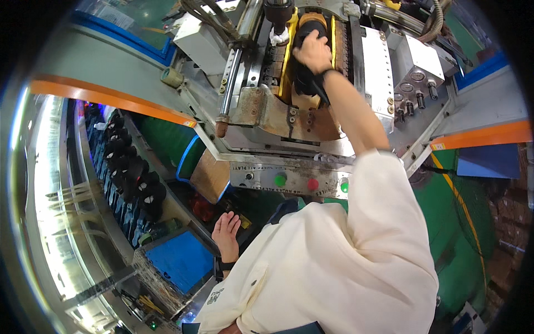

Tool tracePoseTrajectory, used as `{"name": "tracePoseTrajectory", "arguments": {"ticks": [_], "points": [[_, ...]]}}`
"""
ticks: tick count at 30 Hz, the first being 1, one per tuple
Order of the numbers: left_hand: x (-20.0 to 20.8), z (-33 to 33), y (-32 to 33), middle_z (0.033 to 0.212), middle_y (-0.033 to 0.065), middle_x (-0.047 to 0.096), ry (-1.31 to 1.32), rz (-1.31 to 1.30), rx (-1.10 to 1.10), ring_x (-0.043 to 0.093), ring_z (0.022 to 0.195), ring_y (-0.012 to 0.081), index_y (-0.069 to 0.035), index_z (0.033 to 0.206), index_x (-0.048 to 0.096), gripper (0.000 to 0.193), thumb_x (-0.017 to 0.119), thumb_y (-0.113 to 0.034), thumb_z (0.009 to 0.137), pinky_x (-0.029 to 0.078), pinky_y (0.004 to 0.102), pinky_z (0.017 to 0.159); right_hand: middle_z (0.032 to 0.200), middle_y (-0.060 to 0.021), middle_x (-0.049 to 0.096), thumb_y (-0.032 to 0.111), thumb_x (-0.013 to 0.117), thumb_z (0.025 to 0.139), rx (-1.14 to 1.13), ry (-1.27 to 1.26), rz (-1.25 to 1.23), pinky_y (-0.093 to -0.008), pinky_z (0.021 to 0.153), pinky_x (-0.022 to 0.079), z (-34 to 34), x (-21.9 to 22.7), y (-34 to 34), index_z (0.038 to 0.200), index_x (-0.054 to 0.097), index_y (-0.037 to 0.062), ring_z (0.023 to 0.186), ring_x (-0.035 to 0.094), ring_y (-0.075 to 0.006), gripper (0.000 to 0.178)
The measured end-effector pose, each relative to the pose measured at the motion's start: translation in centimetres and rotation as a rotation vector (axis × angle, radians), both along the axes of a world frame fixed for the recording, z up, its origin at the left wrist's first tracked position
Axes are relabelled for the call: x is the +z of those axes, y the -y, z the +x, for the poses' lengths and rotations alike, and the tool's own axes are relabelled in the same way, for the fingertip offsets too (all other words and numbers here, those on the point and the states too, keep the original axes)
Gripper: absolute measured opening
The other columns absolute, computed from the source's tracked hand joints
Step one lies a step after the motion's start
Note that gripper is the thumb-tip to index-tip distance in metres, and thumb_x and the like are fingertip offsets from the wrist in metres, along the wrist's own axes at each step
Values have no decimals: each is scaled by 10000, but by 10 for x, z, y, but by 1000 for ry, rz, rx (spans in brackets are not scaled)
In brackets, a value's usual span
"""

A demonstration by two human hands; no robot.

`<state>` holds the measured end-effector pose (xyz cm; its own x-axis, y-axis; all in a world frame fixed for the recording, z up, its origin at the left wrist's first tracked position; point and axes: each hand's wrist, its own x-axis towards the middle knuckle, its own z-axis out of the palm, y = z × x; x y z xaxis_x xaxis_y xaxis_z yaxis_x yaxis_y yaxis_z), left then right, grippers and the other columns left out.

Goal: Loading shoes into a sole-attaching machine and processing them.

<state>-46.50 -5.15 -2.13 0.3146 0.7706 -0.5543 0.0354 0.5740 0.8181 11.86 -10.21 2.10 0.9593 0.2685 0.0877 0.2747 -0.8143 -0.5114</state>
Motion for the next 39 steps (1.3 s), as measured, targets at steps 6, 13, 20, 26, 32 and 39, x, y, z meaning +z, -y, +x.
{"name": "tracePoseTrajectory", "arguments": {"ticks": [6,13,20,26,32,39], "points": [[-1,-26,50,1137,142,705,-69,-6,68,711,990,255,5,1199,610,289,643,-203,1002,590,366,881,1017,-114,659,37,663,772,640,324,519,-446,857,527,-258,-13,56,961,619,33,982,626,-339,194],[18,-44,105,1149,174,687,-137,48,37,697,1012,251,48,1211,582,324,624,-207,1015,582,356,891,1071,-137,582,139,625,846,804,47,347,-460,873,493,-309,-185,26,981,624,48,1051,561,-339,163],[14,-74,123,1144,170,689,-180,-9,198,695,1003,254,37,1209,587,327,638,-215,1007,581,362,892,1080,-145,566,137,633,845,815,27,298,-476,902,482,-304,-185,27,1061,618,48,1081,552,-347,233],[11,-77,127,1147,172,691,-133,17,166,697,1000,242,51,1243,580,334,628,-182,1009,581,346,890,1183,-159,620,141,668,849,828,-53,429,-459,898,512,-347,-135,58,1059,626,22,1117,583,-370,244],[14,-68,131,1130,179,704,-77,109,16,714,977,238,63,1229,605,322,633,-166,1004,596,333,861,1034,-152,726,-9,556,910,1046,-317,994,-355,854,533,-351,71,75,998,722,-4,948,693,-276,188],[15,-89,128,1110,111,721,-20,177,50,702,964,158,24,1197,643,324,691,-207,974,570,283,847,1150,-240,668,565,432,1000,1968,-719,1419,-475,754,541,-425,240,106,1184,634,-49,876,668,-389,672]]}}
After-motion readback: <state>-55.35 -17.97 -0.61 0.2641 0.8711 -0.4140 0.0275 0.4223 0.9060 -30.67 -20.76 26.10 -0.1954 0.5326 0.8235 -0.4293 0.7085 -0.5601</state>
